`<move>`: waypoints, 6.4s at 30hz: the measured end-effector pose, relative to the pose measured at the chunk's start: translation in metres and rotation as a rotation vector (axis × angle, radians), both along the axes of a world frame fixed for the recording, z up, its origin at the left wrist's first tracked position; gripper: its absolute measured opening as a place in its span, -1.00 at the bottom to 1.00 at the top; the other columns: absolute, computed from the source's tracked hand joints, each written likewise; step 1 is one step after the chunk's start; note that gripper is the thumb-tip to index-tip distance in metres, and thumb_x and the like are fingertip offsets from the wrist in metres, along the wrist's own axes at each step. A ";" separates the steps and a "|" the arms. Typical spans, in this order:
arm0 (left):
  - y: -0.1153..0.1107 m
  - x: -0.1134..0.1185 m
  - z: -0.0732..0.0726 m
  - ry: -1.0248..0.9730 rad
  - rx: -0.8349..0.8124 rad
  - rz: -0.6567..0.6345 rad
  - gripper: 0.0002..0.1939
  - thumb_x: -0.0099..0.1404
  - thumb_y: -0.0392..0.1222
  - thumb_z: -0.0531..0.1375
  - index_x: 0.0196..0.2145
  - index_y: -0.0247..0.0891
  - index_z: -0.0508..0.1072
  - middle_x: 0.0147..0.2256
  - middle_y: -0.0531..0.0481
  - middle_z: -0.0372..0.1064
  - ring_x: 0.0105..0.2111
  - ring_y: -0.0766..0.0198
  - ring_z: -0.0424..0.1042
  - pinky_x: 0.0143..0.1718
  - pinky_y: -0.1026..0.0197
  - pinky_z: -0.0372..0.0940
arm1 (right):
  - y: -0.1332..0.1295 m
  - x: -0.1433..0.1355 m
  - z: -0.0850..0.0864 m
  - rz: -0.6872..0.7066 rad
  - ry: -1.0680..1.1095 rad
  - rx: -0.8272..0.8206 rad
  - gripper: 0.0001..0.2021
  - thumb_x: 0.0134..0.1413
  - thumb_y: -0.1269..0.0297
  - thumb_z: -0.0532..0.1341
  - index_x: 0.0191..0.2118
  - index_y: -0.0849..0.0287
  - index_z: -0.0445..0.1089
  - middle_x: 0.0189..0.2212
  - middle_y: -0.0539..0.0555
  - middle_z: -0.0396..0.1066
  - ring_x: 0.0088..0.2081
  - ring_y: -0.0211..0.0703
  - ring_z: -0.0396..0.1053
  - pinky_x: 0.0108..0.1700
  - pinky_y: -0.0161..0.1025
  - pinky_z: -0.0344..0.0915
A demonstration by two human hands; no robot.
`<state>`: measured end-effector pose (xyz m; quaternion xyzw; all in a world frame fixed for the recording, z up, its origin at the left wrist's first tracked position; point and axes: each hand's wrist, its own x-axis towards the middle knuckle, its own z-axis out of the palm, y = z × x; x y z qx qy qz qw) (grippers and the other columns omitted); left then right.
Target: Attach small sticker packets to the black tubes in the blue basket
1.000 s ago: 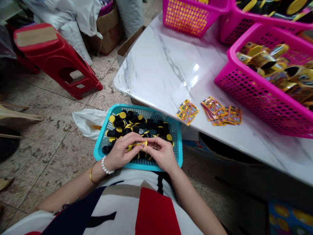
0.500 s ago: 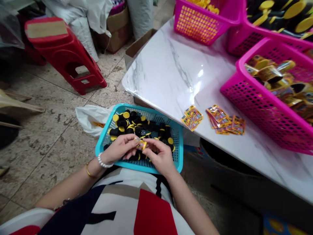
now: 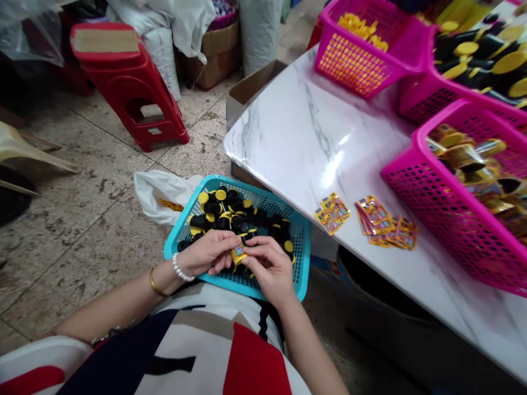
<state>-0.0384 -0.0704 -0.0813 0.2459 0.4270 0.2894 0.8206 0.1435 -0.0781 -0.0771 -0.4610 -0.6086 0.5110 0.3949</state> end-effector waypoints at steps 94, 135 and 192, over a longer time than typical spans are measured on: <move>-0.028 0.006 0.011 0.227 -0.019 0.276 -0.68 0.06 0.01 0.32 -0.42 -0.28 0.36 -0.82 0.20 0.14 -0.83 0.53 -0.01 -0.79 0.46 -0.23 | 0.012 0.034 0.011 -0.043 -0.861 0.177 -0.75 0.22 0.10 0.11 -0.22 0.13 0.44 -0.31 0.07 0.47 -0.30 -0.17 0.43 -0.23 -0.28 0.27; -0.001 0.010 -0.006 0.086 -0.116 0.323 -0.70 0.01 -0.11 0.37 -0.39 -0.34 0.40 -0.55 0.04 0.38 -0.72 0.57 0.10 -0.77 0.47 -0.25 | 0.055 0.060 0.021 0.295 -0.503 0.103 -0.51 0.12 0.38 0.12 0.19 0.03 0.19 0.01 0.10 0.35 -0.02 -0.11 0.34 0.04 -0.12 0.26; 0.000 0.015 -0.011 -0.042 -0.100 0.352 -0.72 0.06 -0.17 0.36 -0.39 -0.34 0.35 -0.46 0.03 0.39 -0.72 0.59 0.11 -0.78 0.49 -0.22 | -0.020 0.031 -0.016 -0.145 -0.460 0.111 -0.79 -0.12 0.22 0.34 -0.31 0.11 0.38 -0.44 0.01 0.40 -0.37 -0.11 0.39 -0.27 -0.18 0.35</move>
